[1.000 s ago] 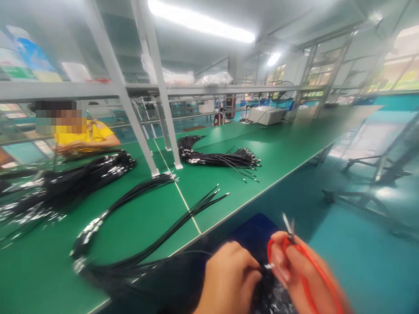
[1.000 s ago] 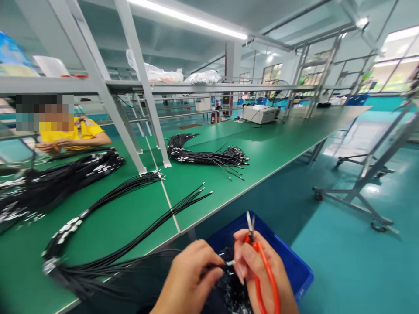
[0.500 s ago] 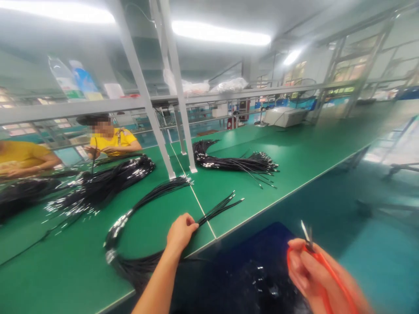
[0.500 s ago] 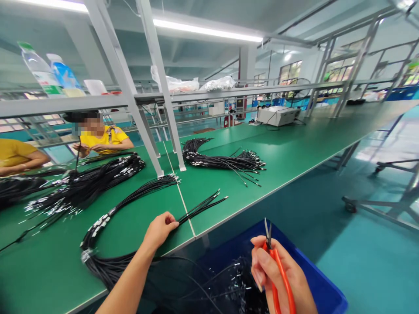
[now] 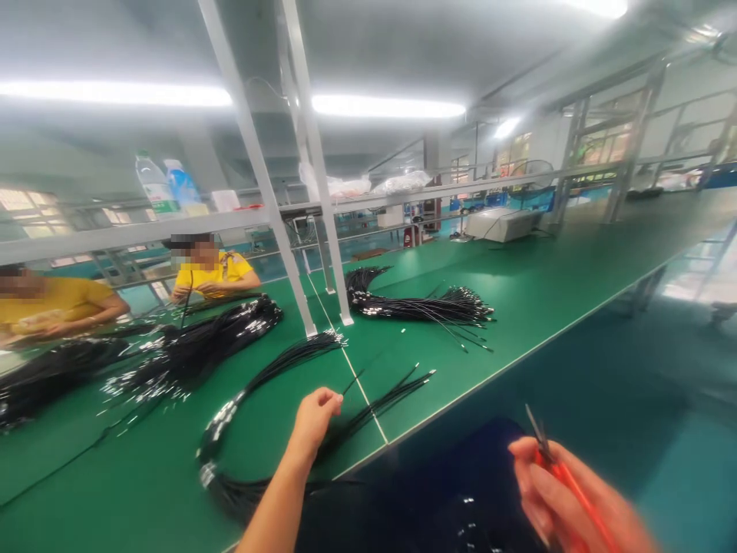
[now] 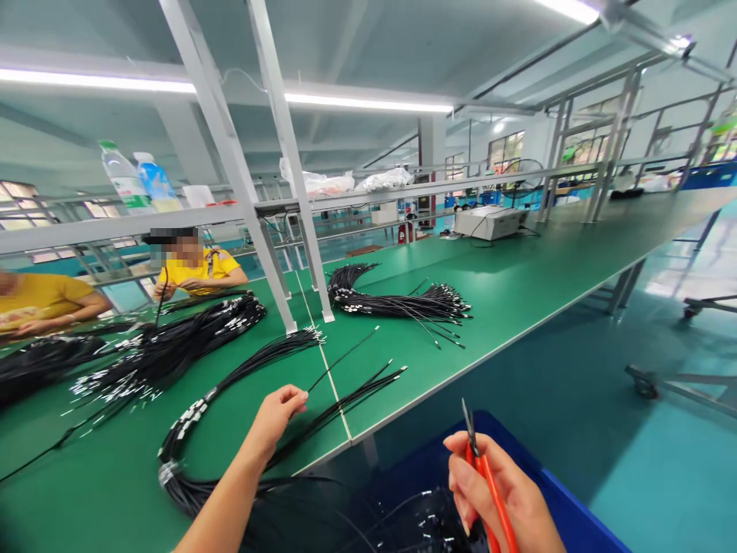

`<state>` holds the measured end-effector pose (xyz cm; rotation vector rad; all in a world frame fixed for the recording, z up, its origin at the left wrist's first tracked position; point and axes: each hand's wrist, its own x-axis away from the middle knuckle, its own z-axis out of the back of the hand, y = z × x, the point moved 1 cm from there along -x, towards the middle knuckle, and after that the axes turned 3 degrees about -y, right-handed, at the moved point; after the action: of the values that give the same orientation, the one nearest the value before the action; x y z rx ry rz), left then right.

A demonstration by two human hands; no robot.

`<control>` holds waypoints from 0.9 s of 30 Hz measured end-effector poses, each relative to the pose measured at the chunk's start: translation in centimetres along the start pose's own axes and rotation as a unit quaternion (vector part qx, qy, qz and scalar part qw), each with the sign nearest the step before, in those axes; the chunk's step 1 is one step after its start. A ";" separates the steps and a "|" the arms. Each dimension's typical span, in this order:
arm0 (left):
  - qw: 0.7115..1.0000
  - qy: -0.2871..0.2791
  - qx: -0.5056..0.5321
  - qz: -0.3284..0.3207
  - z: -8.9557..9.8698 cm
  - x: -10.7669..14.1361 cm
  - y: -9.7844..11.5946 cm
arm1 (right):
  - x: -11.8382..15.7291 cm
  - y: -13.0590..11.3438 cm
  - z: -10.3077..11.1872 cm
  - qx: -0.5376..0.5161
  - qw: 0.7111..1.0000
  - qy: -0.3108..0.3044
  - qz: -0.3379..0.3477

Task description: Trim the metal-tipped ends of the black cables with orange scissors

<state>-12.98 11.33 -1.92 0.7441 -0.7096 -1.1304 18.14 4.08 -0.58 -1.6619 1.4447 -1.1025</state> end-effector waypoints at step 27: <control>0.925 -0.237 0.273 -0.120 -9.1 13.4 6.4 | 4.6 0.8 -4.6 -0.129 0.980 0.120 0.096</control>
<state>1.35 1.54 -0.25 1.0596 -1.4104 -1.3715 13.80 -0.35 1.41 -1.5585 1.9298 -1.0697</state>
